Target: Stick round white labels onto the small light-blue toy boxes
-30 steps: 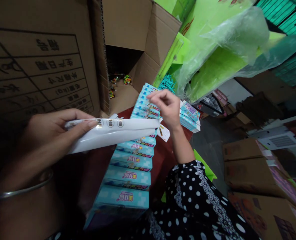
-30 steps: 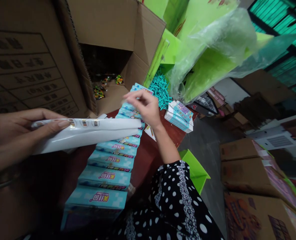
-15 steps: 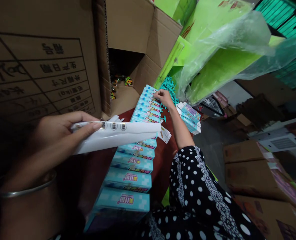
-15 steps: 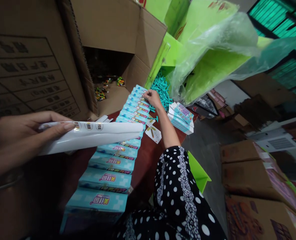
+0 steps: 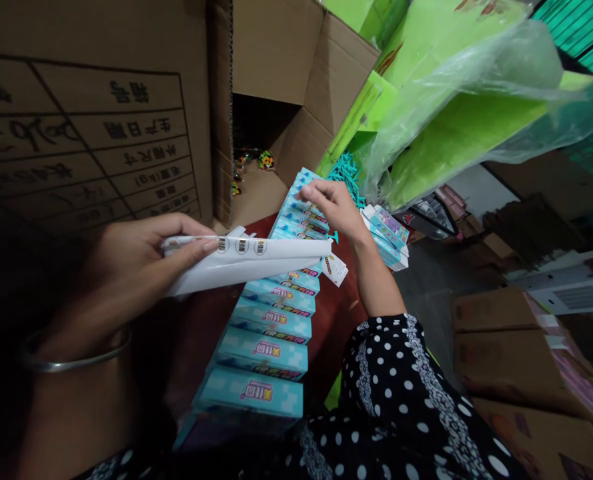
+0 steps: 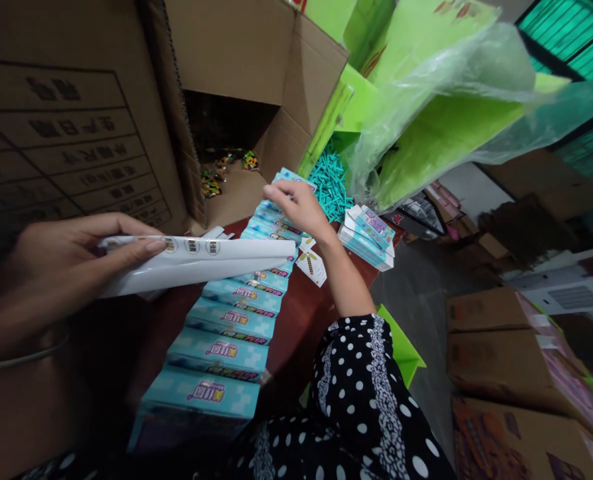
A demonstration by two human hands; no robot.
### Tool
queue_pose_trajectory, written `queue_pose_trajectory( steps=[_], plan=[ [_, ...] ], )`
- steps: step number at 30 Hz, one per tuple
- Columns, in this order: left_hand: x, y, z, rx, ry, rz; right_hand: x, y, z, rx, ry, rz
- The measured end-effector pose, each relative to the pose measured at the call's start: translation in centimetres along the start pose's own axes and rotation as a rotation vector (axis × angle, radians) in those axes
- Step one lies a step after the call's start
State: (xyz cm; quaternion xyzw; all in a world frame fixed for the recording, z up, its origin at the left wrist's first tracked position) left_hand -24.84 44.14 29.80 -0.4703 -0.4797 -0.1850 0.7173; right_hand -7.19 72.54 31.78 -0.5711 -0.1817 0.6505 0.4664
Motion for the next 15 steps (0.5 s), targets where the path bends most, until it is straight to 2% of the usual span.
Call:
queue_pose_trajectory(
  steps=[2,3,5,8,11,15],
  plan=[
    [0.1,0.1,-0.2,0.004,0.011,-0.011,-4.7,2.0,-1.1,-0.216,-0.072,0.043],
    [0.2,0.1,-0.2,0.001,0.015,-0.016,-6.6,2.9,-1.6,-0.268,-0.1,0.044],
    [0.1,0.1,-0.3,-0.001,0.028,-0.026,-9.0,4.1,-2.3,-0.265,-0.133,0.011],
    [-0.1,0.0,-0.3,0.016,0.065,-0.032,-10.0,4.8,-2.4,-0.193,-0.118,-0.058],
    [-0.4,-0.1,-0.3,0.027,0.105,-0.033,-9.7,5.0,-2.2,-0.196,-0.081,-0.056],
    [-0.4,0.0,-0.4,0.018,0.14,-0.046,-9.7,4.9,-2.2,-0.177,-0.118,0.01]
  ],
)
Point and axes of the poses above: each hand's wrist, its own z-axis towards the middle knuckle, its own y-axis out of the palm, x = y × z, the point moved 3 cm from there along z, towards the middle knuckle, and after that the axes turned 9 degrees about -x, right-handed, at the moved point
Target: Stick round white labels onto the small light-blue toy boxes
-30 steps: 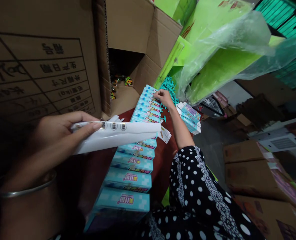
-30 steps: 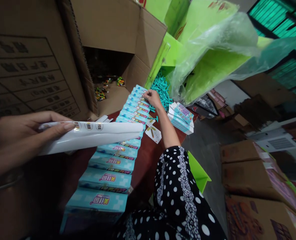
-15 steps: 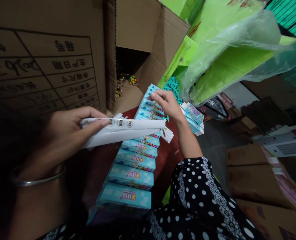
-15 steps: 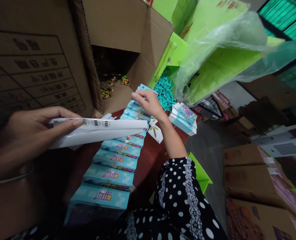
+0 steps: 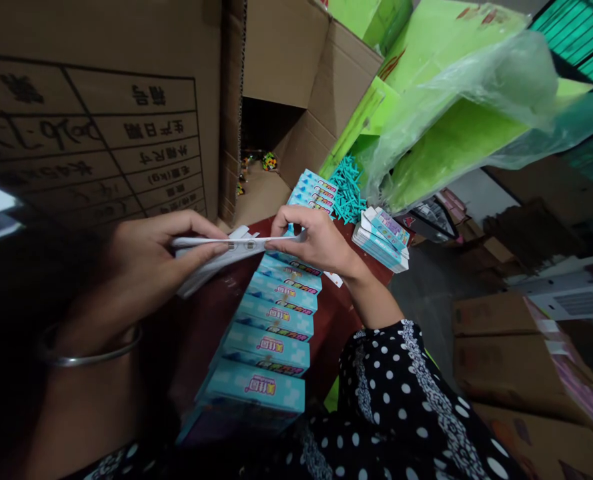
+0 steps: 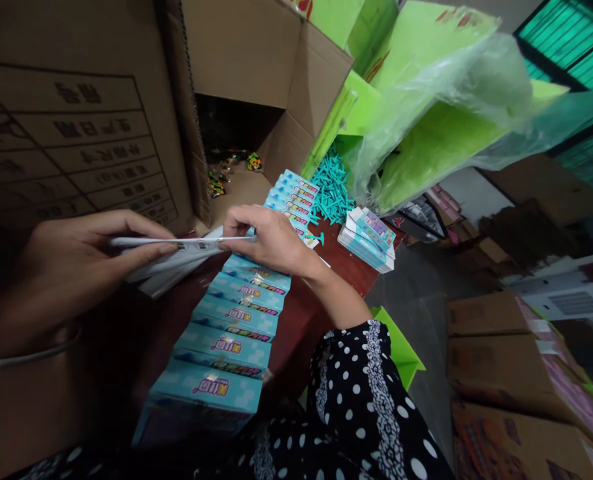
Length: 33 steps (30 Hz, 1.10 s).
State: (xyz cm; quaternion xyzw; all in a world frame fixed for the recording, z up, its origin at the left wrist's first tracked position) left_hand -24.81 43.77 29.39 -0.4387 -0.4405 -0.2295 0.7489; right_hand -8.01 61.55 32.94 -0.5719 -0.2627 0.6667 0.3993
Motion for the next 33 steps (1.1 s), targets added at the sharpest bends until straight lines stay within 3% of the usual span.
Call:
queue_pose_trajectory(
  steps=[10,16,20,25,28,30,33],
  plan=[
    [0.1,-0.1,0.3,-0.015,-0.106,0.049,0.3,0.3,-0.3,0.03,-0.016,0.066],
    [0.1,-0.3,0.2,-0.022,-0.157,0.054,1.1,0.7,-0.1,0.161,-0.203,-0.027],
    [-0.1,-0.3,0.2,-0.038,-0.195,0.035,2.0,1.5,-0.2,0.17,-0.337,-0.151],
    [-0.4,-0.5,0.4,-0.004,-0.2,0.074,3.1,1.1,-0.8,0.227,-0.381,-0.053],
    [-0.7,-0.9,0.6,0.012,-0.214,0.113,6.7,-2.2,-0.4,0.426,-0.215,0.085],
    [-0.7,-1.1,0.6,0.011,-0.233,0.125,11.1,-5.4,0.1,0.606,-0.045,0.171],
    [-0.7,-1.0,0.7,-0.006,-0.237,0.122,18.5,-9.2,1.0,0.715,0.184,0.257]
  ],
)
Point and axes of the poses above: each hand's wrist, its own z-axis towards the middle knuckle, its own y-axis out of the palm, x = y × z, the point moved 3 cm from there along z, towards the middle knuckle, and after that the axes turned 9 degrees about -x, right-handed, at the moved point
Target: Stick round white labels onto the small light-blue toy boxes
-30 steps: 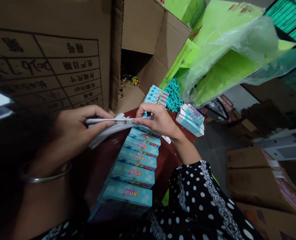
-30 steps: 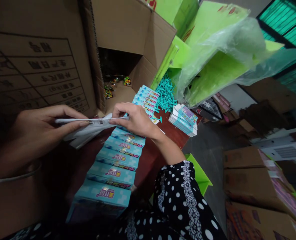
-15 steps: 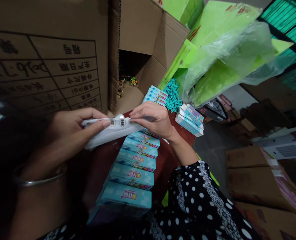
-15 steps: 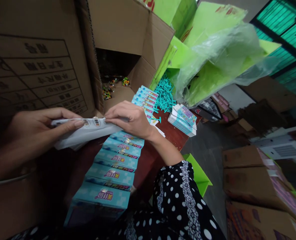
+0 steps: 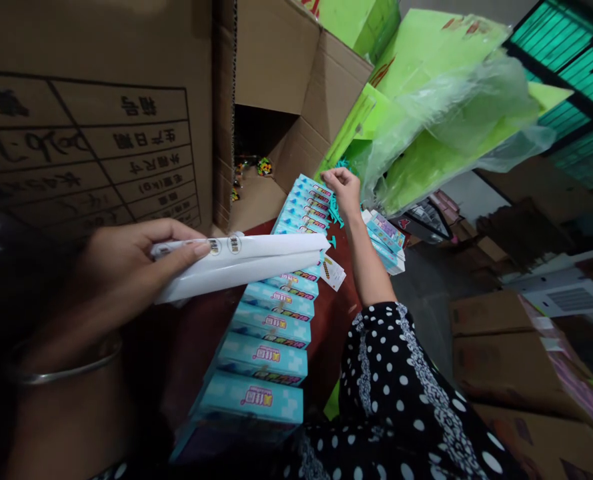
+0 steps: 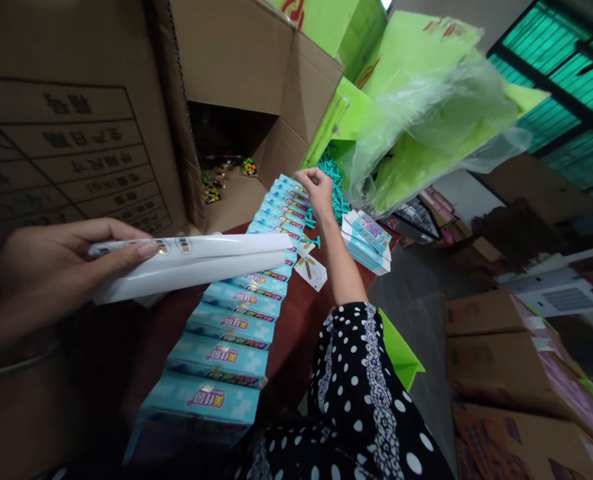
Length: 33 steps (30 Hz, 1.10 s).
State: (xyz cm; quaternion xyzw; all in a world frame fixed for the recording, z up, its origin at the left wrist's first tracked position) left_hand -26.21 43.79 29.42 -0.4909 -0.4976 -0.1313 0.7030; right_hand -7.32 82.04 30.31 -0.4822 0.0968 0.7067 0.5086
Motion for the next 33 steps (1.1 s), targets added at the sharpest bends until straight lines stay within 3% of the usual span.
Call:
queue_pose_trajectory(
  steps=[3,6,14,21,24,27,30,33],
  plan=[
    [0.0,0.2,0.2,-0.011,0.02,0.004,4.8,-1.6,2.4,0.02,0.228,-0.059],
    [-0.1,0.3,0.3,-0.011,0.021,0.004,6.9,-1.9,2.8,0.01,0.278,-0.069],
    [0.0,0.6,0.4,-0.011,0.011,-0.024,8.7,-1.1,4.2,-0.117,0.301,-0.196],
    [-0.2,0.7,0.6,0.005,0.0,-0.042,9.3,-0.5,4.2,-0.14,0.28,-0.301],
    [-0.1,0.6,0.7,0.016,0.009,-0.033,8.4,-0.7,4.2,-0.183,0.241,-0.463],
    [0.0,0.5,0.6,0.024,0.017,-0.035,5.8,-0.9,4.1,-0.17,0.154,-0.535],
    [0.1,0.6,0.4,0.016,0.044,-0.044,0.7,0.7,2.6,-0.242,-0.026,-0.394],
    [0.1,0.9,0.4,0.015,0.087,-0.06,-6.2,4.4,-1.2,-0.547,-0.155,-0.205]
  ],
)
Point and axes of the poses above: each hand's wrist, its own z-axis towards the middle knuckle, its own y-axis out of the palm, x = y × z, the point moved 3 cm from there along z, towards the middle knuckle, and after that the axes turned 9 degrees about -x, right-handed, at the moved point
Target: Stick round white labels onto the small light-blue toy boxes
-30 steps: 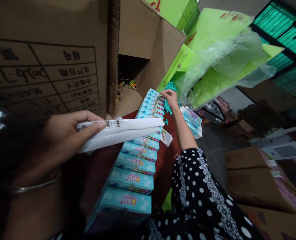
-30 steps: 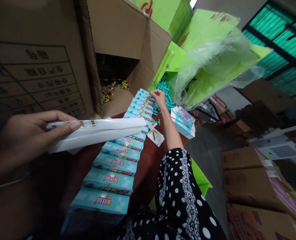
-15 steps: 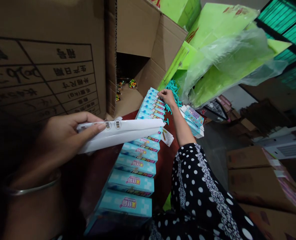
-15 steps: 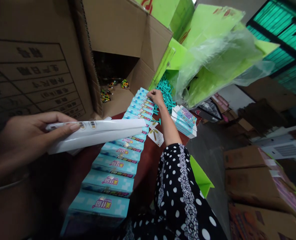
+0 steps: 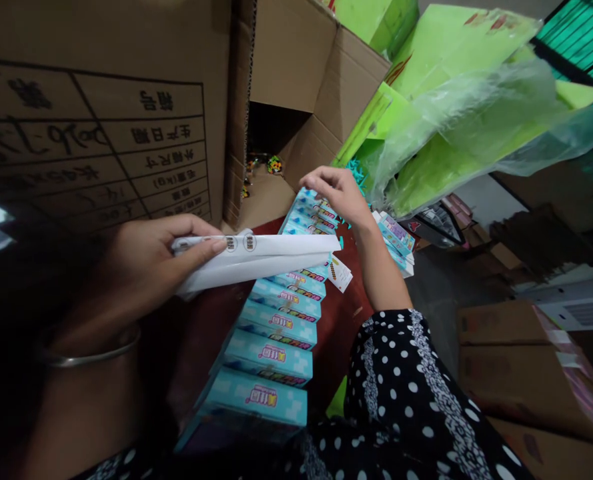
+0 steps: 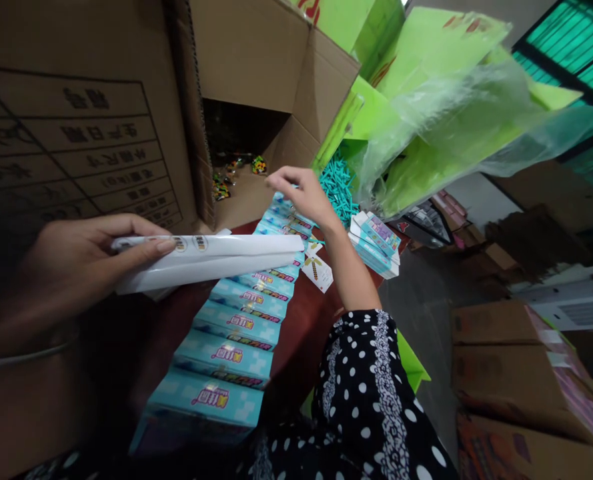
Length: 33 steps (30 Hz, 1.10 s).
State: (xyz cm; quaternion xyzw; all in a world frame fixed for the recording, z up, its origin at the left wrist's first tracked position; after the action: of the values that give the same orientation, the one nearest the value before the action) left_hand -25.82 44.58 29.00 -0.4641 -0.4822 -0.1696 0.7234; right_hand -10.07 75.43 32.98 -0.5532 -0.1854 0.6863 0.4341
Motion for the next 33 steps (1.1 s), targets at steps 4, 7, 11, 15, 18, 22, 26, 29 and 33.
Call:
queue_pose_trajectory(
  steps=[4,7,11,15,18,22,26,29,33],
  plan=[
    [-0.1,0.3,0.0,-0.009,0.056,-0.021,-9.1,4.8,-1.4,-0.319,-0.121,0.019],
    [0.0,0.3,-0.1,-0.016,0.076,-0.041,-11.8,6.5,-1.9,-0.344,-0.156,0.018],
    [0.0,0.1,-0.2,-0.02,0.068,-0.031,-11.5,7.0,-1.7,-0.289,-0.19,0.005],
    [0.2,-0.1,-0.3,-0.018,0.029,-0.027,-11.2,7.6,-1.8,-0.21,-0.367,-0.062],
    [0.2,-0.1,-0.3,-0.021,-0.002,-0.034,-11.7,8.3,-2.4,-0.17,-0.506,-0.091],
    [-0.4,-0.4,-0.4,0.007,-0.044,-0.005,-9.4,5.7,-2.1,-0.004,-0.415,0.028],
    [-1.1,-1.1,-0.5,0.098,-0.039,0.07,0.6,-2.1,-0.1,0.358,-0.083,0.101],
    [-1.4,-1.4,-0.5,0.249,-0.01,0.103,9.4,-7.1,1.0,0.491,0.201,0.079],
    [-1.9,-1.1,-0.1,0.398,-0.001,0.189,16.3,-8.2,1.2,0.463,0.464,0.02]
  ],
)
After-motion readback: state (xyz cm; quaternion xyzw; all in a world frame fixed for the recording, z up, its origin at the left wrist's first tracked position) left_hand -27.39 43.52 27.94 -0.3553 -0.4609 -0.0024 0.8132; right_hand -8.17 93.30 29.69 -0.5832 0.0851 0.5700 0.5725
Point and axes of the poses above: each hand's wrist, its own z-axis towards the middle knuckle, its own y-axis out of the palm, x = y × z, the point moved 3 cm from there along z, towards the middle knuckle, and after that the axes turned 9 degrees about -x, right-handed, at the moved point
